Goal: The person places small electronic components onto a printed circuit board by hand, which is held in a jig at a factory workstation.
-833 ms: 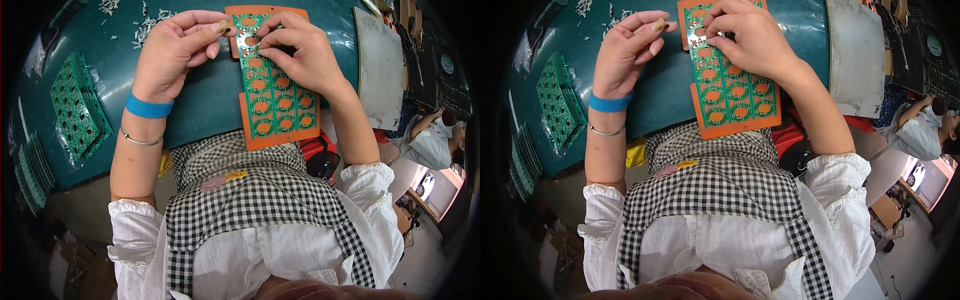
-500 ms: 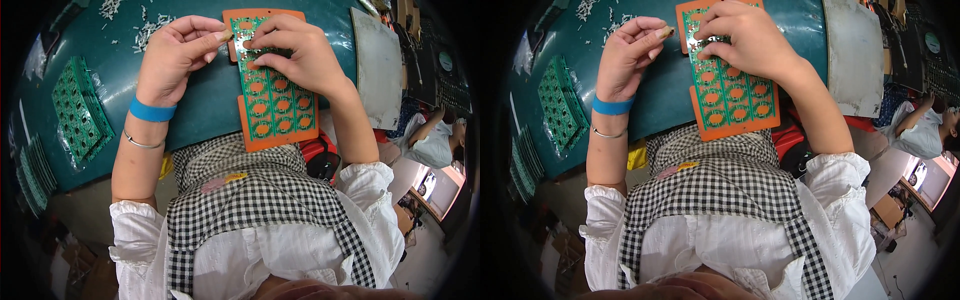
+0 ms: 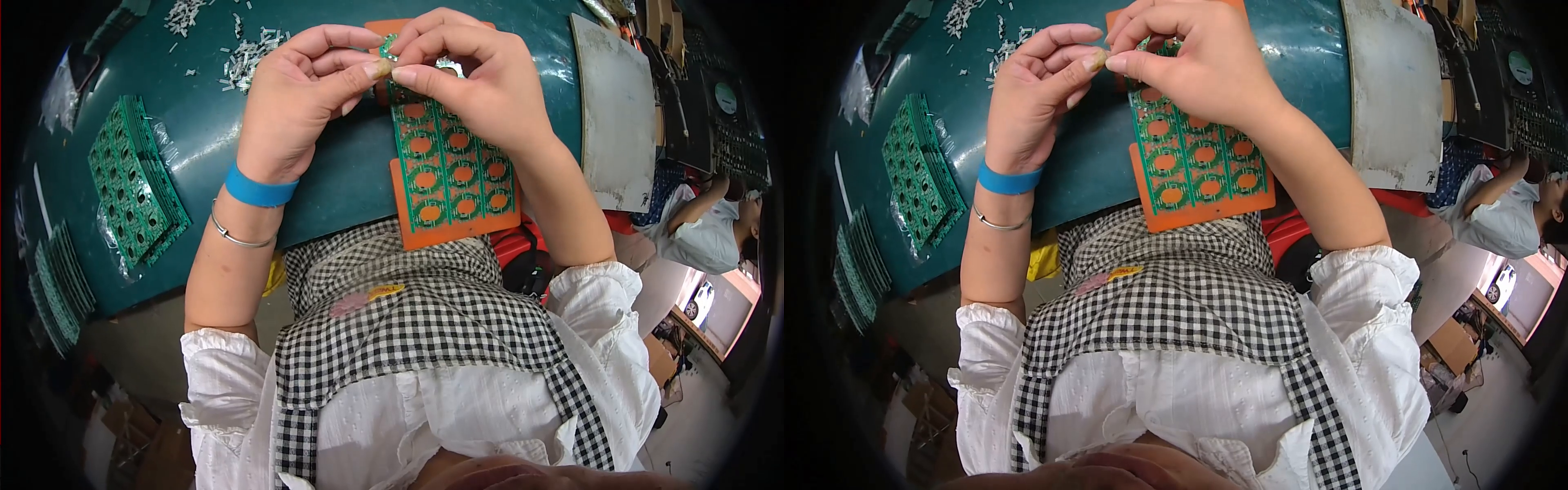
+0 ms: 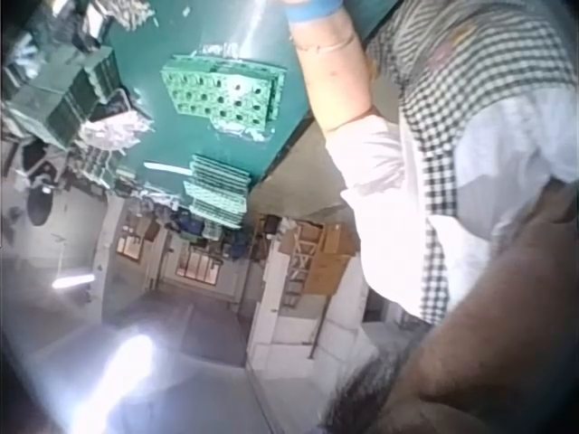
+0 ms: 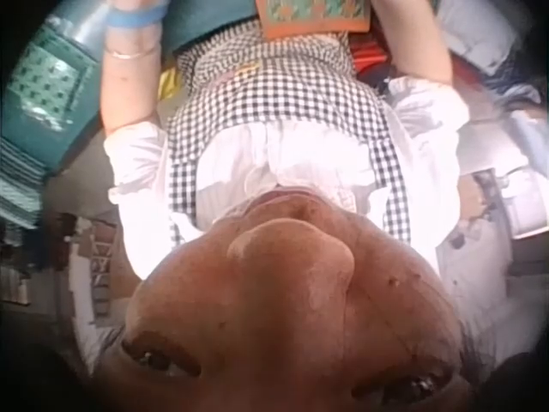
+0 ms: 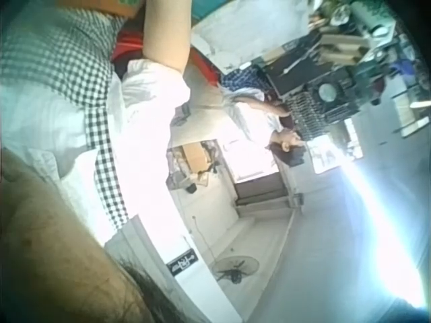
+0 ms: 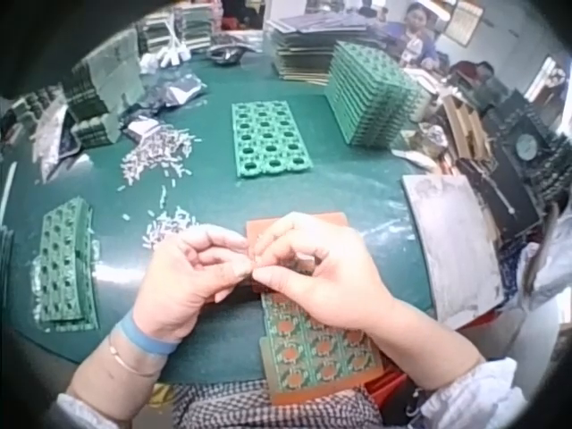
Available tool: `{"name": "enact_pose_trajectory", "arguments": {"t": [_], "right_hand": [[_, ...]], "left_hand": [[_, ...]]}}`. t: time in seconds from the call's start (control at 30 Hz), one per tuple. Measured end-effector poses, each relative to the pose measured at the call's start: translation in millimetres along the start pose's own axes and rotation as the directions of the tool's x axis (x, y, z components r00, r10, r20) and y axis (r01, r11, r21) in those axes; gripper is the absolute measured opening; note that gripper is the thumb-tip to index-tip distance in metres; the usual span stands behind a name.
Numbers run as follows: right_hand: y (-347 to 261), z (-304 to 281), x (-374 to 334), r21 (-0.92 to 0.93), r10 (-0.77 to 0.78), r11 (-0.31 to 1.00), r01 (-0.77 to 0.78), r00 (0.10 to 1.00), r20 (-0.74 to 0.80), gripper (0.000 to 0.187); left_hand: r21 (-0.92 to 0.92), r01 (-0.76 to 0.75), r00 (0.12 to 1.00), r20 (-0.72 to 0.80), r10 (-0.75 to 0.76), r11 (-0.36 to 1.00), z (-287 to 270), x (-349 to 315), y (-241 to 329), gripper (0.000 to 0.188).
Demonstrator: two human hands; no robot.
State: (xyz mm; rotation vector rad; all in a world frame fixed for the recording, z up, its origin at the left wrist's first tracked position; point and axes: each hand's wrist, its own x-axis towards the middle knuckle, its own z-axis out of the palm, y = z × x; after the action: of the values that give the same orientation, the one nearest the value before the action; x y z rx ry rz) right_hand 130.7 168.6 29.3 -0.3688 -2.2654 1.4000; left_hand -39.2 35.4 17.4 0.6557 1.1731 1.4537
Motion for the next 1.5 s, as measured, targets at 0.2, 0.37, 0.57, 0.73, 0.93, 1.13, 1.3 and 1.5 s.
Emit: {"name": "enact_pose_trajectory", "arguments": {"t": [0.2, 0.37, 0.57, 0.73, 0.93, 1.13, 1.3, 1.5], "right_hand": [[8.8, -0.3, -3.8, 0.446, 0.196, 0.872, -0.204, 0.979, 0.064, 0.011], [28.4, 6.1, 14.3, 0.006, -0.447, 0.890, 0.455, 0.877, -0.176, 0.011], [-12.3, -16.4, -10.0, -0.310, -0.250, 0.928, 0.204, 0.962, -0.114, 0.009], [-2.8, -5.3, -31.2, -0.414, -0.173, 0.890, 0.192, 0.981, 0.084, 0.009], [5.3, 0.4, -38.6, -0.389, -0.150, 0.902, 0.186, 0.981, 0.120, 0.010], [4.7, 0.9, -39.5, -0.362, -0.138, 0.915, 0.178, 0.982, 0.132, 0.010], [5.1, -1.4, -40.1, -0.373, -0.133, 0.911, 0.176, 0.981, 0.139, 0.010], [3.4, -1.7, -37.4, -0.373, -0.148, 0.906, 0.200, 0.975, 0.164, 0.011]], "left_hand": [[-0.007, -0.041, 0.999, -0.011, 0.041, 0.999, 5.2, -1.1, 0.5, 0.027], [-0.125, 0.023, 0.997, 0.071, -0.014, 0.992, 5.2, 2.3, -0.2, 0.025], [-0.311, 0.135, 0.989, 0.106, -0.107, 0.941, -12.5, 5.3, -4.5, 0.021], [-0.264, 0.123, 0.991, 0.075, -0.107, 0.957, -14.4, 9.9, -12.4, 0.020], [-0.223, 0.133, 0.991, 0.051, -0.125, 0.966, -17.5, 11.5, -13.3, 0.021], [-0.195, 0.133, 0.991, 0.050, -0.125, 0.972, -18.6, 11.6, -14.9, 0.021], [-0.309, 0.210, 0.977, 0.109, -0.185, 0.927, -22.8, 9.6, -6.9, 0.021], [-0.619, -0.134, 0.620, 0.557, 0.553, 0.774, -33.7, 48.6, -44.7, 0.018]]}}
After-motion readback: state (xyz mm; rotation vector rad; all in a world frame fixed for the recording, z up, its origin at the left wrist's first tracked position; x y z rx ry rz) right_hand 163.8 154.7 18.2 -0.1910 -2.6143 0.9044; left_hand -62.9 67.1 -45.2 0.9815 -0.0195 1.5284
